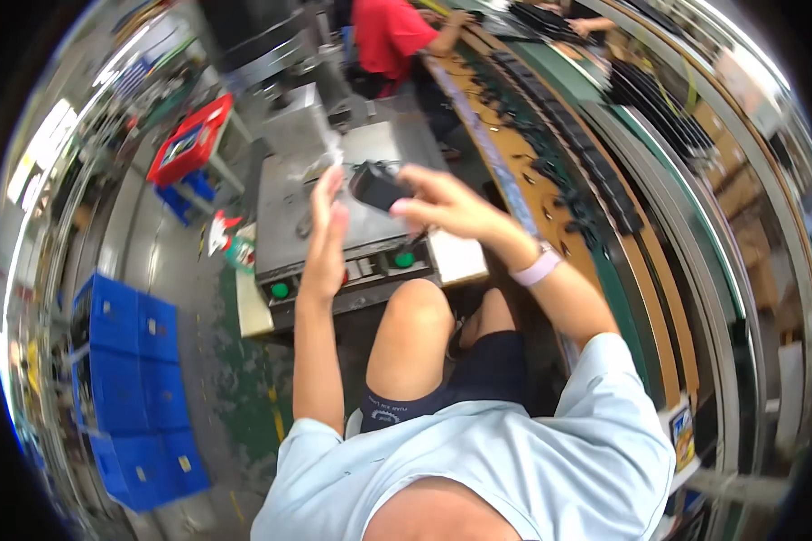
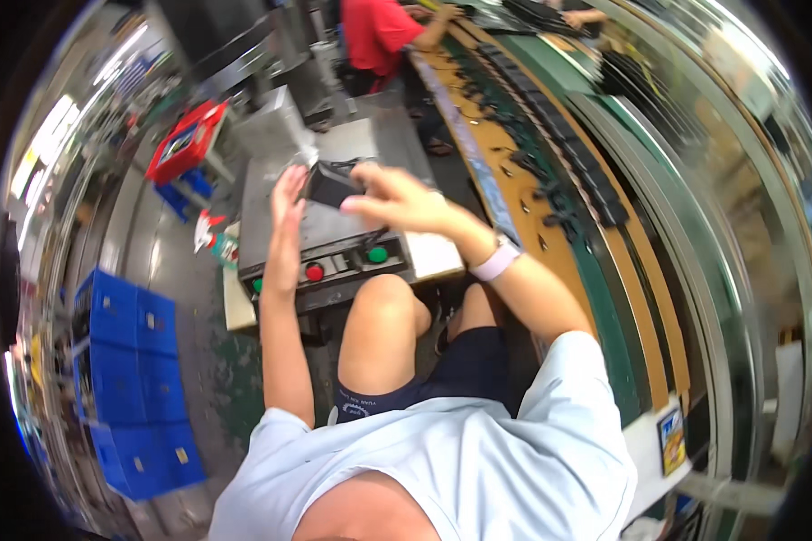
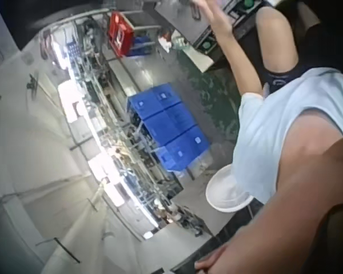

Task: Operating a pneumatic press machine to assemble electronic components and verifying them using a handheld device.

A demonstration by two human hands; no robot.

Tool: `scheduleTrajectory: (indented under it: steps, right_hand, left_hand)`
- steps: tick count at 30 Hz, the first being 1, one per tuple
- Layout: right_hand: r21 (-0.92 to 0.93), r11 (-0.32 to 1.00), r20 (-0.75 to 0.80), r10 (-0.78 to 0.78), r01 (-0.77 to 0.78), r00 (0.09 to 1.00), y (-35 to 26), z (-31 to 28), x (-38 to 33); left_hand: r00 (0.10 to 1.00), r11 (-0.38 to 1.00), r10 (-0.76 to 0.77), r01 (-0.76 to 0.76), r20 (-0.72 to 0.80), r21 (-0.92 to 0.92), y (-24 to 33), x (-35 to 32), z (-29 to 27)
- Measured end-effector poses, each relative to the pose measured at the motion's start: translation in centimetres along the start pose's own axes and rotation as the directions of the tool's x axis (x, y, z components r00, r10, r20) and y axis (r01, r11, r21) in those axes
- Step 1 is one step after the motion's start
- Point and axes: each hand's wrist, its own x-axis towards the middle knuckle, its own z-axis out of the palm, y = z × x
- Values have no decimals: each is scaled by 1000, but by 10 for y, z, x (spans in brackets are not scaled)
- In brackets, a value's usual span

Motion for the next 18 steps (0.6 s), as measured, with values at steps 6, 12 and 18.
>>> scheduleTrajectory:
  steps: [6, 12, 18]
  right_hand:
    - [-765, 396, -619, -235, -508, 749, 8, -245, -167]
    - [-133, -356, -975, -119, -925, 186, 43, -338, -335]
    - [-489, 106, -853, 148, -866, 500, 122, -253, -254]
  left_hand:
    - [955, 926, -268, 293, 131, -240, -31, -99, -22]
    - [808, 747, -587, 565, 52, -351, -57, -161, -45]
    - [939, 913, -333, 298, -87, -278, -84, -91, -54]
